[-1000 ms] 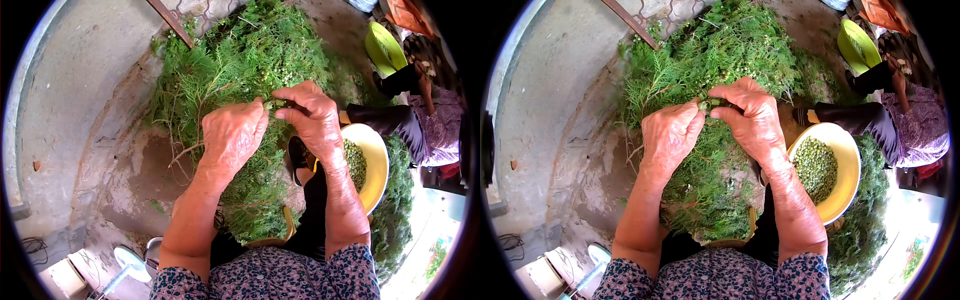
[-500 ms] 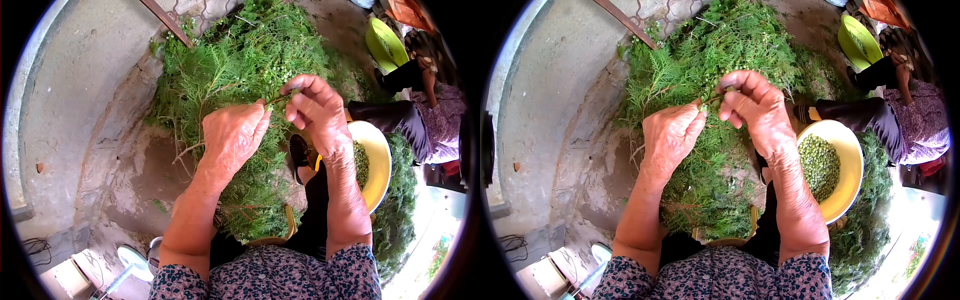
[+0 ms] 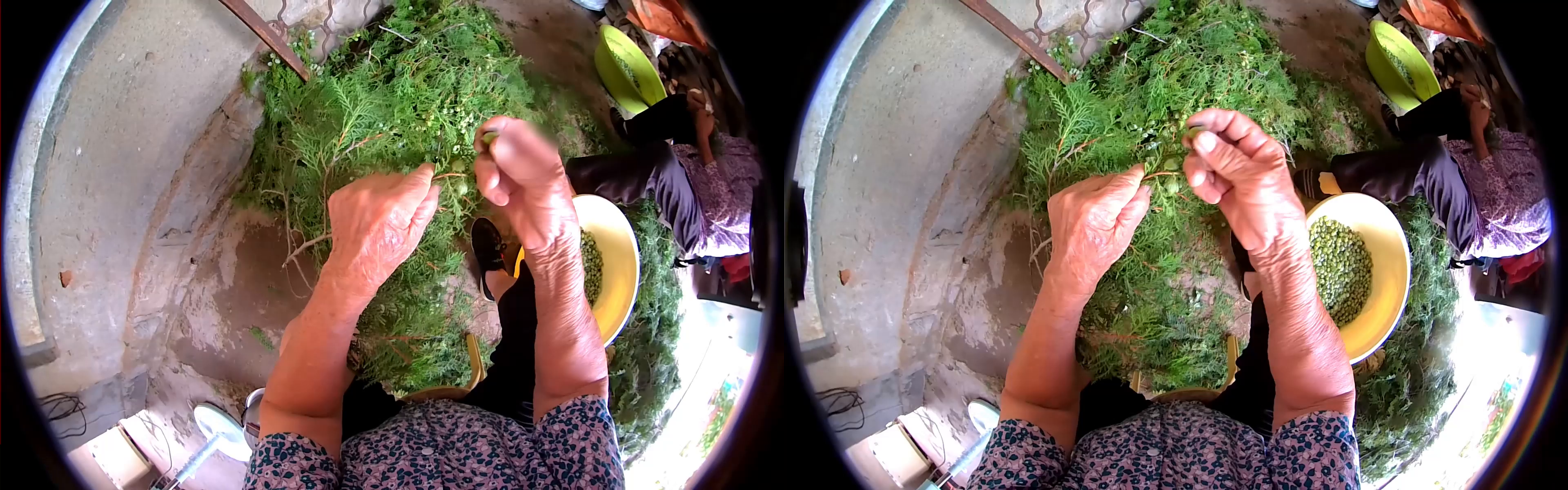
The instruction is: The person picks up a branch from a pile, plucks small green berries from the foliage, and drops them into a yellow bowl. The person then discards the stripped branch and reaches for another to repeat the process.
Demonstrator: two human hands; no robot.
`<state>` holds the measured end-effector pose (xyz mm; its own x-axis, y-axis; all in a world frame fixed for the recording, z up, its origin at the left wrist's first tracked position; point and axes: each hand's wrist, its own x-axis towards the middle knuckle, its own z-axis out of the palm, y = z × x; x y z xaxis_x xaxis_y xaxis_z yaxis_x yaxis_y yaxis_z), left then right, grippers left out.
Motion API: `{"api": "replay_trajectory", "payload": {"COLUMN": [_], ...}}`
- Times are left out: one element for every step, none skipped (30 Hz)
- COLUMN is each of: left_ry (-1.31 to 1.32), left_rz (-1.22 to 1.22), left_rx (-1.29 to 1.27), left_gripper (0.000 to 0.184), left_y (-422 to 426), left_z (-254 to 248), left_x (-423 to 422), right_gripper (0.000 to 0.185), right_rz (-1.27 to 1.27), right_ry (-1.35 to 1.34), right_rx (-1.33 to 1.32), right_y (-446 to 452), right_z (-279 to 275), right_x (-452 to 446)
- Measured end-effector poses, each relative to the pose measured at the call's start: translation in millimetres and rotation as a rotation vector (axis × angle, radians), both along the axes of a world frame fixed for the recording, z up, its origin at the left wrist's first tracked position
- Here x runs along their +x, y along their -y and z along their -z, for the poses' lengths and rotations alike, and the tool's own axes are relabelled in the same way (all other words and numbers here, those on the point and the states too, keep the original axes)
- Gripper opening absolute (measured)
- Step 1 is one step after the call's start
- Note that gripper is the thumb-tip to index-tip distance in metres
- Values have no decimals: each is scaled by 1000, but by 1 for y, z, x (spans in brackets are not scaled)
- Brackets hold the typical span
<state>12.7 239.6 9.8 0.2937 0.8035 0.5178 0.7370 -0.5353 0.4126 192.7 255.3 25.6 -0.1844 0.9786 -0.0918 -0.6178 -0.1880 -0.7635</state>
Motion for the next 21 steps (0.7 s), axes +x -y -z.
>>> {"api": "replay_trajectory", "payload": {"left_ry": [-2,-4,-4,4,12,13,10,7,8,-1,-11,-11,-2,8,7,5,2,1,8,15,15], "left_rz": [-7,-15,-14,-21,-28,-25,-12,1,4,3,1,3,11,19,20,11,2,4,24,44,45], "left_rx": [5,9,9,11,13,14,42,70,71,81,90,90,99,108,106,90,75,73,80,88,89], "left_gripper": [21,22,22,23,25,25,26,27,27,28,28,28,28,29,29,29,29,29,29,29,29], "left_y": [0,0,0,0,0,-1,-2,-2,-2,-2,-2,-2,-2,-2,-2,-2,-1,-1,-1,-1,-1], "left_z": [1,1,1,0,-1,-1,1,1,0,0,-1,-1,-1,-1,-1,-2,-1,-1,0,1,1], "left_x": [1,1,0,-1,-1,-1,-1,-1,-1,-1,-1,-1,-1,-1,-1,0,0,0,0,0,0], "right_gripper": [13,12,11,12,14,14,16,19,19,20,21,21,21,21,21,21,21,20,20,20,21], "right_rz": [25,60,84,61,39,41,27,13,16,-16,-49,-84,-83,-104,-126,-158,-158,-132,-106,-105,-47], "right_ry": [-59,-101,-143,-120,-96,-96,155,406,407,511,614,627,626,634,643,642,641,676,711,710,689], "right_rx": [-39,-65,-95,-75,-54,-53,-87,-121,-121,-74,-28,-18,-19,6,30,82,80,40,2,2,-55], "right_y": [-1,-3,-4,-7,-9,-8,-6,-4,-3,-3,-3,-2,-2,-1,-1,-1,0,0,0,0,0], "right_z": [-3,-3,-1,6,11,8,4,1,0,-1,-1,-3,-5,-7,-7,-8,-6,-4,-3,-4,-7], "right_x": [3,6,9,14,17,18,18,18,15,10,6,5,3,2,0,0,-1,-2,-3,-2,1]}}
